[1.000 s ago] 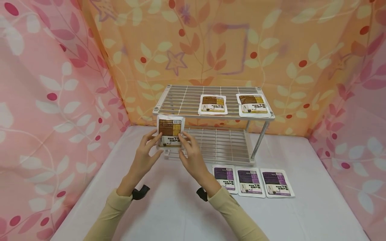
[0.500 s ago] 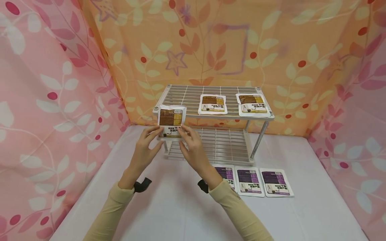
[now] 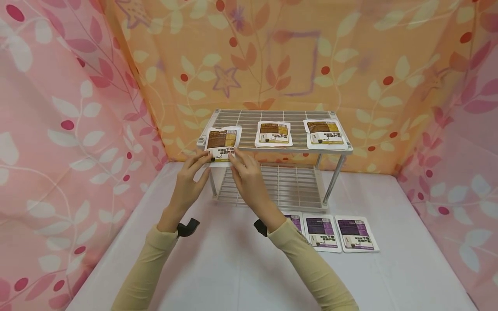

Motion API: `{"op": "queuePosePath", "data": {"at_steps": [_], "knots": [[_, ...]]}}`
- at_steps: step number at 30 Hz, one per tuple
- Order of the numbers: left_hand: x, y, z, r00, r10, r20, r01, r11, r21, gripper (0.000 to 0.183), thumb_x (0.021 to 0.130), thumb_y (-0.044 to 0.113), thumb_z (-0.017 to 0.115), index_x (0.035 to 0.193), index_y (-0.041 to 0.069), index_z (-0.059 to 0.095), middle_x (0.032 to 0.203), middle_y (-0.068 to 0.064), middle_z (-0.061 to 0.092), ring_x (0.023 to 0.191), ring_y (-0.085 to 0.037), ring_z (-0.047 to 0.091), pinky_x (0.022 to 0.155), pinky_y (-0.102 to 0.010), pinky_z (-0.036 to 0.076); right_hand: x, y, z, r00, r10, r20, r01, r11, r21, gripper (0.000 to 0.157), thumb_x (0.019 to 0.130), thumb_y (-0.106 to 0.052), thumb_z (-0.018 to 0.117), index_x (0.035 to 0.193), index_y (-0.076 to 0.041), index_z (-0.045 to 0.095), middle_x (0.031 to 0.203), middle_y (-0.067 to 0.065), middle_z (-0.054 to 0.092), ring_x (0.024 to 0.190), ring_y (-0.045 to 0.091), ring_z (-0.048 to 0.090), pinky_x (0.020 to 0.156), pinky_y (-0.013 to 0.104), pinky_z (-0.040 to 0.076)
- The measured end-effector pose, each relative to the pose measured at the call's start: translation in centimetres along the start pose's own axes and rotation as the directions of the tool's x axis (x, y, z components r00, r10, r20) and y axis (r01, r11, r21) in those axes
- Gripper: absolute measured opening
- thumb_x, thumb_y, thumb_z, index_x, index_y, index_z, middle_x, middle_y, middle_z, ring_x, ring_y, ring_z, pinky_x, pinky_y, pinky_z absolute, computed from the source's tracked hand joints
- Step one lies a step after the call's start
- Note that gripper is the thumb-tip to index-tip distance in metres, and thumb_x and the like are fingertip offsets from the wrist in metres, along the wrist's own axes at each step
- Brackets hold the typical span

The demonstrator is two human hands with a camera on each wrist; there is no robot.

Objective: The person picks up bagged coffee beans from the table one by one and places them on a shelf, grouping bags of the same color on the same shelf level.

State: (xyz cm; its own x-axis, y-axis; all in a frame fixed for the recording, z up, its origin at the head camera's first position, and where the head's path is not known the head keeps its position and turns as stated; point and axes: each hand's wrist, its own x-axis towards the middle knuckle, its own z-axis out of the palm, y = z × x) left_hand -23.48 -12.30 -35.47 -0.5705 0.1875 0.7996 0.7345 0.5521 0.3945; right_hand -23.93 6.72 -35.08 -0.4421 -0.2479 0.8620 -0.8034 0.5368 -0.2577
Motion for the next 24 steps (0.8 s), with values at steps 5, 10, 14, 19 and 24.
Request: {"op": "queuePosePath", "data": {"at_steps": [5,10,14,19,24], "knots": [[0.9,-0.2,0.3,1.0,-0.001,-0.024,0.001,1.0,0.01,0.036,0.086,-0.001,0.062,0.122,0.002,0.06,0.127,-0.016,0.053,0.121,-0.03,0.049,0.096,-0.043,0.045,1.1,0.0,-0.1,0.999,0.034,0.0,-0.034,0.999,-0.029,0.029,0.086,0.0,0.061,0.115,0.001,0.063,0.125,0.018,0.056,0.105,0.03,0.057,0.092,0.046,0.045],[1.4,-0.5,0.6,0.999,-0.002,-0.037,0.003,1.0,0.012,0.033,0.086,-0.003,0.06,0.118,0.002,0.062,0.126,-0.014,0.054,0.119,-0.027,0.051,0.096,-0.04,0.046,1.5,0.1,0.0,0.997,0.069,0.022,-0.068,0.997,-0.038,0.028,0.088,-0.002,0.061,0.115,0.001,0.064,0.125,0.019,0.057,0.108,0.03,0.057,0.094,0.045,0.043],[2.0,-0.9,1.0,0.999,0.02,-0.035,-0.019,0.999,0.03,0.032,0.085,-0.005,0.059,0.117,0.002,0.063,0.124,-0.014,0.056,0.119,-0.027,0.051,0.098,-0.039,0.045,1.8,0.4,0.1,0.994,0.103,0.03,-0.101,0.993,-0.056,0.028,0.087,-0.002,0.061,0.115,0.0,0.064,0.124,0.019,0.058,0.106,0.03,0.058,0.094,0.045,0.043],[2.9,-1.6,1.1,0.998,0.068,-0.01,-0.067,0.997,0.041,0.03,0.087,-0.004,0.058,0.116,-0.001,0.062,0.124,-0.017,0.055,0.119,-0.029,0.049,0.099,-0.038,0.043,2.5,0.6,0.2,0.99,0.135,0.026,-0.133,0.988,-0.082,0.025,0.088,-0.004,0.06,0.113,-0.001,0.066,0.123,0.018,0.059,0.104,0.03,0.059,0.093,0.046,0.042],[3.8,-2.4,1.0,0.996,0.082,0.017,-0.083,0.995,0.057,0.03,0.087,-0.002,0.058,0.117,0.001,0.062,0.124,-0.015,0.056,0.116,-0.029,0.05,0.099,-0.039,0.042,3.2,0.9,0.2,0.988,0.148,0.03,-0.145,0.985,-0.096,0.024,0.087,-0.004,0.062,0.11,-0.002,0.067,0.12,0.017,0.061,0.106,0.031,0.059,0.092,0.048,0.041]]}}
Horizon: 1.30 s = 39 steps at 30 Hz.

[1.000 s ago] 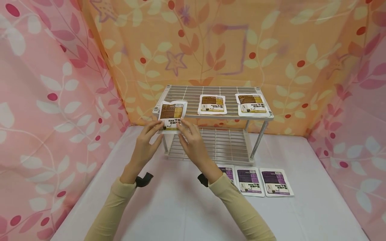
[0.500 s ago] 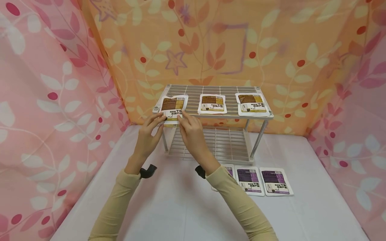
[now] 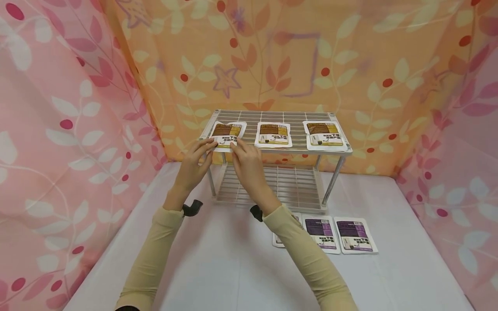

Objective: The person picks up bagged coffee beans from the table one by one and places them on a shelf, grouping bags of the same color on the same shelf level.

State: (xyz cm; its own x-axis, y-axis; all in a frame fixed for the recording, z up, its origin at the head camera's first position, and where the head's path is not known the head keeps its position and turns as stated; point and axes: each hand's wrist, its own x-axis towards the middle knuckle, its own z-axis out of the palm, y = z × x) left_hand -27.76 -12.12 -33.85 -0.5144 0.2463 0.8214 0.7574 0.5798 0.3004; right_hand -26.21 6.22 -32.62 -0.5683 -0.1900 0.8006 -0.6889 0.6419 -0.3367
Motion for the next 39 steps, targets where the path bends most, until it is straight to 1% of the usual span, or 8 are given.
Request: {"op": "queuePosePath", "data": {"at_steps": [7,13,16,20,23,27,30,39], "knots": [[0.7,-1.0,-0.3,0.999,0.007,0.034,-0.007,1.0,0.002,0.029,0.089,0.002,0.059,0.118,0.003,0.062,0.124,-0.014,0.057,0.114,-0.03,0.053,0.112,-0.049,0.02,0.8,0.4,0.1,0.999,0.011,0.03,-0.011,1.0,0.01,0.022,0.087,-0.004,0.062,0.108,-0.002,0.068,0.118,0.017,0.062,0.104,0.031,0.061,0.094,0.048,0.043],[1.3,-1.7,-0.6,0.996,0.03,0.084,-0.03,1.0,0.002,0.028,0.089,0.005,0.059,0.117,0.002,0.062,0.123,-0.015,0.056,0.104,-0.029,0.059,0.111,-0.053,0.021,1.2,0.7,0.4,0.999,0.011,0.048,-0.012,1.0,0.015,0.022,0.089,-0.006,0.06,0.109,-0.002,0.068,0.119,0.016,0.062,0.105,0.031,0.06,0.096,0.048,0.042],[1.6,-2.0,-0.7,0.994,0.028,0.107,-0.028,1.0,0.002,0.028,0.088,0.005,0.06,0.116,0.001,0.062,0.122,-0.016,0.056,0.104,-0.03,0.059,0.11,-0.055,0.02,1.4,0.8,0.5,0.998,0.017,0.062,-0.017,1.0,-0.002,0.022,0.089,-0.007,0.06,0.11,-0.003,0.068,0.12,0.016,0.061,0.106,0.031,0.06,0.096,0.047,0.042],[2.0,-2.4,-0.8,0.991,0.023,0.129,-0.024,1.0,0.012,0.028,0.088,0.005,0.061,0.116,0.001,0.062,0.121,-0.017,0.057,0.111,-0.032,0.055,0.111,-0.054,0.02,1.7,0.9,0.6,0.996,0.025,0.081,-0.022,0.999,-0.033,0.023,0.089,-0.006,0.06,0.111,-0.003,0.067,0.122,0.017,0.06,0.106,0.03,0.06,0.095,0.047,0.042],[2.2,-2.6,-0.8,0.99,0.024,0.136,-0.027,0.999,0.02,0.028,0.089,0.007,0.061,0.116,0.001,0.063,0.12,-0.016,0.058,0.112,-0.031,0.054,0.111,-0.053,0.022,1.9,0.8,0.7,0.995,0.032,0.096,-0.026,0.998,-0.058,0.024,0.089,-0.006,0.06,0.111,-0.004,0.067,0.122,0.016,0.06,0.107,0.03,0.059,0.095,0.046,0.043],[2.4,-2.6,-1.0,0.99,0.035,0.134,-0.039,0.999,0.024,0.025,0.089,0.008,0.06,0.113,0.0,0.064,0.116,-0.015,0.059,0.112,-0.029,0.054,0.104,-0.044,0.038,2.0,0.7,0.6,0.993,0.043,0.111,-0.035,0.996,-0.077,0.024,0.089,-0.007,0.06,0.112,-0.005,0.067,0.122,0.015,0.06,0.109,0.029,0.059,0.095,0.046,0.043],[2.4,-2.7,-1.0,0.99,0.033,0.134,-0.036,0.999,0.02,0.024,0.089,0.007,0.06,0.112,-0.001,0.064,0.115,-0.015,0.059,0.113,-0.029,0.053,0.096,-0.038,0.045,2.0,0.8,0.6,0.994,0.032,0.105,-0.024,0.997,-0.073,0.024,0.089,-0.006,0.06,0.112,-0.005,0.067,0.122,0.015,0.06,0.108,0.03,0.059,0.094,0.046,0.044],[2.0,-2.6,-0.8,0.991,0.015,0.129,-0.014,1.0,-0.007,0.026,0.089,0.007,0.06,0.114,0.0,0.063,0.119,-0.016,0.057,0.115,-0.029,0.051,0.098,-0.038,0.043,1.9,1.0,0.5,0.995,-0.014,0.098,0.022,0.996,-0.09,0.024,0.089,-0.007,0.06,0.112,-0.005,0.067,0.12,0.015,0.061,0.103,0.03,0.06,0.09,0.042,0.048]]}}
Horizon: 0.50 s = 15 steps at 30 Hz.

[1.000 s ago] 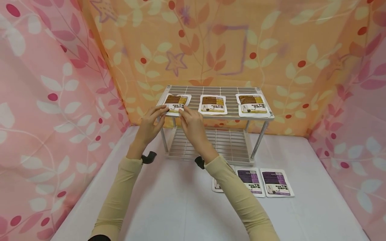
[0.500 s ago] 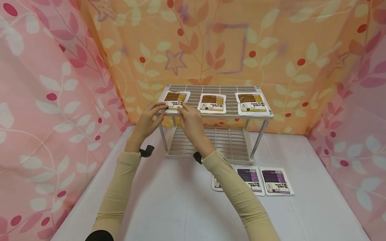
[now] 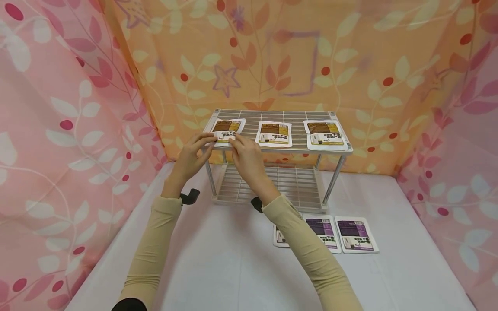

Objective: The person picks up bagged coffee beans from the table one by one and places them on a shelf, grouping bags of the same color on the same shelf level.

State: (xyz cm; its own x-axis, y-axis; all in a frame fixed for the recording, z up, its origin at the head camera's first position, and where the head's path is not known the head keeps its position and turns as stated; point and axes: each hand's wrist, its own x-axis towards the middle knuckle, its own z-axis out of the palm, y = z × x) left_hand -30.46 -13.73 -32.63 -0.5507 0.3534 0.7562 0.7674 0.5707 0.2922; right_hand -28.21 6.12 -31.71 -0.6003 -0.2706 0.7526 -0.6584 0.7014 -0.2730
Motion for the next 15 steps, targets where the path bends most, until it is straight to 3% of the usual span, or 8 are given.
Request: {"op": "queuePosePath", "data": {"at_steps": [15], "knots": [[-0.5,1.1,0.5,0.999,0.002,-0.038,-0.002,1.0,-0.001,0.032,0.086,0.004,0.063,0.118,0.006,0.061,0.126,-0.014,0.053,0.119,-0.027,0.047,0.1,-0.038,0.041,-0.8,-0.1,-0.2,0.998,-0.066,-0.01,0.066,0.998,0.006,0.027,0.087,-0.006,0.062,0.113,-0.004,0.066,0.124,0.016,0.058,0.112,0.03,0.055,0.094,0.041,0.046]]}}
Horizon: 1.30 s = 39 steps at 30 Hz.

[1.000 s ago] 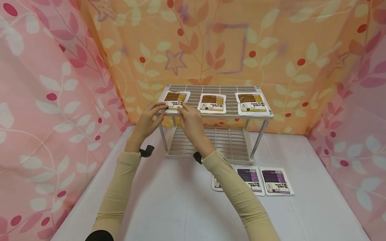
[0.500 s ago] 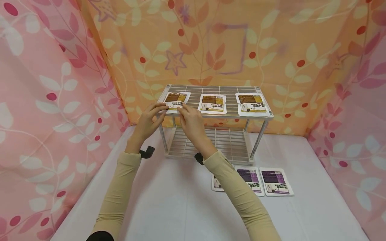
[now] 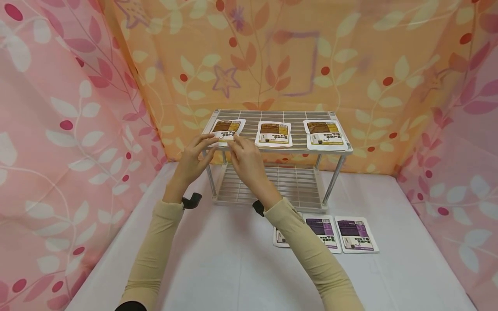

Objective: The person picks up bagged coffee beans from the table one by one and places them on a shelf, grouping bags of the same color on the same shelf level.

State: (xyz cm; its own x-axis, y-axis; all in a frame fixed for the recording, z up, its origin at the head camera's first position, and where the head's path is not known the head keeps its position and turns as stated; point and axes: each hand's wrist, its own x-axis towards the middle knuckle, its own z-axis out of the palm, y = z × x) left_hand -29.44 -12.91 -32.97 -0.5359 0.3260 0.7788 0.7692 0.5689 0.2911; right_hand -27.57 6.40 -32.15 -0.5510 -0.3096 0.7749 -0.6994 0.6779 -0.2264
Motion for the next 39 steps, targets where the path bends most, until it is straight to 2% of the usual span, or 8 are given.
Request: {"op": "queuePosePath", "data": {"at_steps": [4,7,10,13,19,27,33,39], "knots": [[-0.4,0.3,0.3,1.0,0.009,-0.012,-0.008,1.0,0.002,0.034,0.087,0.004,0.062,0.12,0.006,0.06,0.128,-0.015,0.052,0.12,-0.028,0.046,0.107,-0.043,0.034,-0.5,0.0,-0.1,1.0,-0.017,-0.024,0.019,0.999,0.05,0.028,0.085,-0.003,0.063,0.113,-0.003,0.066,0.125,0.016,0.057,0.114,0.029,0.052,0.095,0.038,0.046],[-0.7,0.6,0.5,0.999,0.025,-0.035,-0.025,1.0,0.002,0.033,0.088,0.006,0.061,0.121,0.006,0.06,0.126,-0.014,0.053,0.119,-0.028,0.047,0.105,-0.047,0.034,-0.8,0.2,-0.1,0.998,-0.044,-0.055,0.047,0.997,0.067,0.03,0.083,-0.001,0.064,0.113,-0.003,0.065,0.123,0.015,0.058,0.116,0.029,0.051,0.096,0.037,0.045],[-0.9,0.7,0.9,0.997,0.048,-0.064,-0.048,0.999,0.003,0.032,0.088,0.006,0.06,0.12,0.005,0.06,0.125,-0.014,0.054,0.118,-0.027,0.048,0.1,-0.046,0.038,-1.2,0.4,-0.2,0.994,-0.073,-0.083,0.078,0.995,0.063,0.034,0.082,0.0,0.065,0.116,-0.002,0.063,0.122,0.016,0.058,0.118,0.032,0.05,0.101,0.038,0.041],[-1.2,0.9,1.4,0.994,0.07,-0.085,-0.07,0.998,-0.006,0.032,0.088,0.003,0.06,0.119,0.004,0.06,0.126,-0.014,0.053,0.119,-0.028,0.047,0.104,-0.044,0.036,-1.8,0.5,-0.4,0.99,-0.091,-0.105,0.099,0.993,0.071,0.036,0.083,-0.002,0.065,0.119,-0.001,0.06,0.121,0.017,0.058,0.119,0.035,0.049,0.105,0.041,0.037],[-2.0,1.4,2.5,0.989,0.084,-0.124,-0.086,0.996,-0.009,0.035,0.084,-0.001,0.059,0.119,0.003,0.059,0.126,-0.015,0.053,0.124,-0.032,0.044,0.11,-0.048,0.026,-3.1,1.0,-0.7,0.985,-0.124,-0.122,0.134,0.988,0.077,0.039,0.082,-0.001,0.065,0.121,-0.002,0.058,0.123,0.017,0.057,0.12,0.035,0.048,0.106,0.041,0.035],[-3.0,2.0,3.8,0.987,0.084,-0.137,-0.085,0.996,-0.004,0.038,0.082,-0.004,0.061,0.119,0.005,0.059,0.126,-0.015,0.052,0.124,-0.032,0.043,0.11,-0.042,0.029,-5.1,2.1,-1.2,0.987,-0.114,-0.115,0.12,0.991,0.051,0.045,0.079,0.003,0.065,0.123,-0.005,0.058,0.125,0.015,0.056,0.122,0.033,0.047,0.104,0.044,0.037],[-3.8,2.3,4.6,0.985,0.059,-0.164,-0.061,0.998,-0.008,0.038,0.084,-0.004,0.059,0.121,0.005,0.059,0.128,-0.013,0.051,0.124,-0.028,0.044,0.105,-0.035,0.038,-6.8,3.1,-1.8,0.994,-0.09,-0.065,0.093,0.994,0.05,0.045,0.082,0.0,0.063,0.127,-0.005,0.055,0.128,0.014,0.053,0.122,0.031,0.045,0.104,0.044,0.036],[-4.8,2.4,5.4,0.99,0.038,-0.136,-0.04,0.999,-0.013,0.034,0.084,-0.002,0.058,0.117,0.002,0.06,0.127,-0.013,0.052,0.119,-0.031,0.047,0.102,-0.036,0.04,-8.5,4.2,-2.2,0.999,-0.034,-0.031,0.036,0.998,0.049,0.044,0.083,0.0,0.062,0.126,-0.005,0.055,0.13,0.012,0.053,0.119,0.031,0.046,0.103,0.043,0.037]]}}
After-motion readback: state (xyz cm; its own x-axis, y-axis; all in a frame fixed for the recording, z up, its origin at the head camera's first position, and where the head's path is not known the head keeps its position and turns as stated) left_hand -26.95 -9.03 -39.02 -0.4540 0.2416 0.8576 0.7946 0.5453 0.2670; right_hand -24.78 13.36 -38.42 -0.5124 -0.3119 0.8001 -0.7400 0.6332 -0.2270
